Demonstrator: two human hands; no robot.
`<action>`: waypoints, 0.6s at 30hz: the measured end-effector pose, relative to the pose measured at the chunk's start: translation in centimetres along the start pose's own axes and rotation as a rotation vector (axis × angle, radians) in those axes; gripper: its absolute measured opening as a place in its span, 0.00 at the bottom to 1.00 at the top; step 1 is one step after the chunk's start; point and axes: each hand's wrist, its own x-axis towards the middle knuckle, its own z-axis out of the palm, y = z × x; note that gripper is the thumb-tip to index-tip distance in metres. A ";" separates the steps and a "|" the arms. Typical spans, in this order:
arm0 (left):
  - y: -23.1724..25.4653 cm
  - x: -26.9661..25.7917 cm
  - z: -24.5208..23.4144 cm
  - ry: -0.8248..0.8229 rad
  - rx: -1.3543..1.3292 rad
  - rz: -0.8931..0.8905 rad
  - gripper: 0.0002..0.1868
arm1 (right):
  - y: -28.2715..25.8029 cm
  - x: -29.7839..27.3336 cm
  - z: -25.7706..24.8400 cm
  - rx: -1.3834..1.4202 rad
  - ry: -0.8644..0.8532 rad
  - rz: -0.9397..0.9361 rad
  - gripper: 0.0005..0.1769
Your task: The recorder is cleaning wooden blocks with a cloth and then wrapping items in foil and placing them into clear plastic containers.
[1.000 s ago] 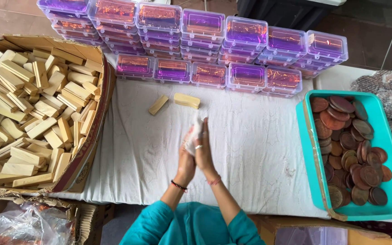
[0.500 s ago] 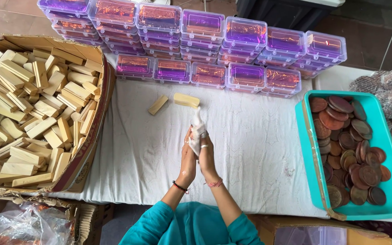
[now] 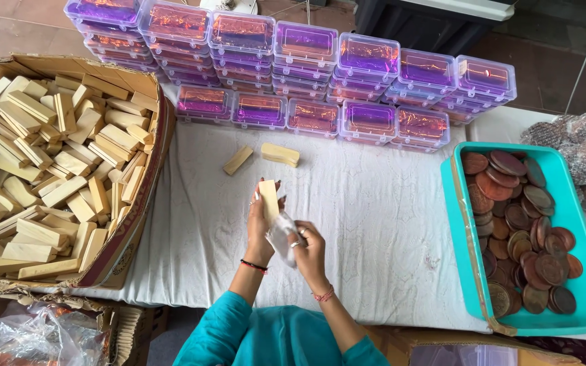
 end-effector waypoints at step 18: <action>-5.9 -0.9 0.4 0.078 -0.005 -0.130 0.31 | -2.1 2.6 1.9 0.457 -0.141 0.196 0.33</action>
